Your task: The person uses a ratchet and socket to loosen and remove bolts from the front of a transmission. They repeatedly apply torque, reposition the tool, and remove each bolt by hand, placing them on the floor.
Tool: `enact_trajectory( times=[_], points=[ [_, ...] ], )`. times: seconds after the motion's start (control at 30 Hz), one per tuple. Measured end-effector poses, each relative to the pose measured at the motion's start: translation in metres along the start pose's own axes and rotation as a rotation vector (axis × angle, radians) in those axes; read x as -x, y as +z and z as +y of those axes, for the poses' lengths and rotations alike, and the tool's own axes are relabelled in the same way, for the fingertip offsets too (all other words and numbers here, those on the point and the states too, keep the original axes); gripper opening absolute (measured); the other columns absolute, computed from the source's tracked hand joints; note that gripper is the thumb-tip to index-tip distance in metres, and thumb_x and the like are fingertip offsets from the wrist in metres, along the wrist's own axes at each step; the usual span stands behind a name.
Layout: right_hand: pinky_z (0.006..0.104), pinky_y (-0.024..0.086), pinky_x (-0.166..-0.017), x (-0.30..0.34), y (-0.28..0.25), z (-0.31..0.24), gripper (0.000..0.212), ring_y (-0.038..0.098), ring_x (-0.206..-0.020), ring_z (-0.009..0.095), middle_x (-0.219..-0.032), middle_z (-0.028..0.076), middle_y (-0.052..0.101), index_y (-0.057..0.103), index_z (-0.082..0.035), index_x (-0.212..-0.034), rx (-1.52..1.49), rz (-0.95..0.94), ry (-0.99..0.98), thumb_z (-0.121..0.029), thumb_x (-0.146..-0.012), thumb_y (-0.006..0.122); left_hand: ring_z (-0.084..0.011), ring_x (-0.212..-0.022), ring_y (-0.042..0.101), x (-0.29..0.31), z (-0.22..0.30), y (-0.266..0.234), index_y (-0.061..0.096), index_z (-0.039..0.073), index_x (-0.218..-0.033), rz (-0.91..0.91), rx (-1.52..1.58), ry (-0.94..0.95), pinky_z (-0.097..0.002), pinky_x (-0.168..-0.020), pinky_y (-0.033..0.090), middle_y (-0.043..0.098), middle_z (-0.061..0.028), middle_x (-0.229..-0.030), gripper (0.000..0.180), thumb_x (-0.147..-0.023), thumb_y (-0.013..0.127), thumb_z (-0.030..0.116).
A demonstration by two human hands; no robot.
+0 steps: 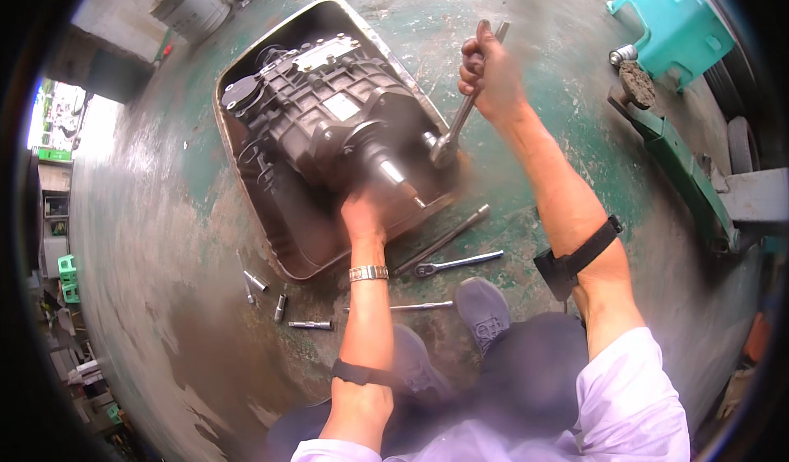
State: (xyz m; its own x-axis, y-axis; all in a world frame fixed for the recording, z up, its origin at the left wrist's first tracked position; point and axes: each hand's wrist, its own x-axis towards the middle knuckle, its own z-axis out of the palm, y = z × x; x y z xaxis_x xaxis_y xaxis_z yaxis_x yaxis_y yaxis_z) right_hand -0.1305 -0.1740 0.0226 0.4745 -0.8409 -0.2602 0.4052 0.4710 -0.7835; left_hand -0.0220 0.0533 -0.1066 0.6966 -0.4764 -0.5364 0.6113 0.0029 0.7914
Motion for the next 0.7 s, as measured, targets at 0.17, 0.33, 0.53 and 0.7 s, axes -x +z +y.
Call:
enact_trajectory(
  times=[0.17, 0.33, 0.53, 0.7],
  points=[
    [0.0238, 0.025, -0.040, 0.002, -0.032, 0.031, 0.044, 0.023, -0.040, 0.007, -0.050, -0.006, 0.026, 0.049, -0.010, -0.072, -0.216, 0.073, 0.072, -0.050, -0.091, 0.049, -0.0220, -0.081, 0.061, -0.020, -0.018, -0.017, 0.055, 0.000, -0.097, -0.241, -0.091, -0.046, -0.0371, -0.066, 0.055, 0.059, -0.0105, -0.089, 0.010, -0.091, 0.049, 0.006],
    [0.0244, 0.025, -0.040, -0.004, -0.041, 0.051, 0.046, 0.022, -0.040, 0.007, -0.051, -0.006, 0.026, 0.050, -0.010, -0.074, -0.249, -0.020, 0.086, -0.052, -0.090, 0.049, -0.0231, -0.094, 0.058, -0.030, -0.020, -0.016, 0.051, 0.000, -0.109, -0.253, 0.115, -0.223, -0.0418, -0.075, 0.055, 0.056, -0.0098, -0.102, 0.019, -0.090, 0.048, 0.002],
    [0.0267, 0.026, -0.043, -0.009, -0.040, 0.068, 0.045, 0.029, -0.045, 0.009, -0.056, -0.005, 0.030, 0.050, -0.008, -0.076, -0.373, -0.033, 0.157, -0.052, -0.090, 0.051, -0.0273, -0.104, 0.057, -0.027, -0.018, 0.010, 0.048, -0.003, -0.117, -0.272, 0.233, -0.233, -0.0395, -0.089, 0.051, 0.056, -0.0146, -0.112, 0.028, -0.090, 0.052, 0.004],
    [0.0249, 0.025, -0.042, -0.013, -0.041, 0.077, 0.046, 0.024, -0.042, 0.008, -0.053, -0.004, 0.026, 0.049, -0.007, -0.075, -0.457, 0.014, 0.156, -0.051, -0.090, 0.050, -0.0299, -0.108, 0.055, -0.028, -0.013, 0.020, 0.047, -0.003, -0.119, -0.342, 0.332, -0.262, -0.0406, -0.099, 0.043, 0.057, -0.0159, -0.112, 0.031, -0.090, 0.054, 0.004]
  ],
)
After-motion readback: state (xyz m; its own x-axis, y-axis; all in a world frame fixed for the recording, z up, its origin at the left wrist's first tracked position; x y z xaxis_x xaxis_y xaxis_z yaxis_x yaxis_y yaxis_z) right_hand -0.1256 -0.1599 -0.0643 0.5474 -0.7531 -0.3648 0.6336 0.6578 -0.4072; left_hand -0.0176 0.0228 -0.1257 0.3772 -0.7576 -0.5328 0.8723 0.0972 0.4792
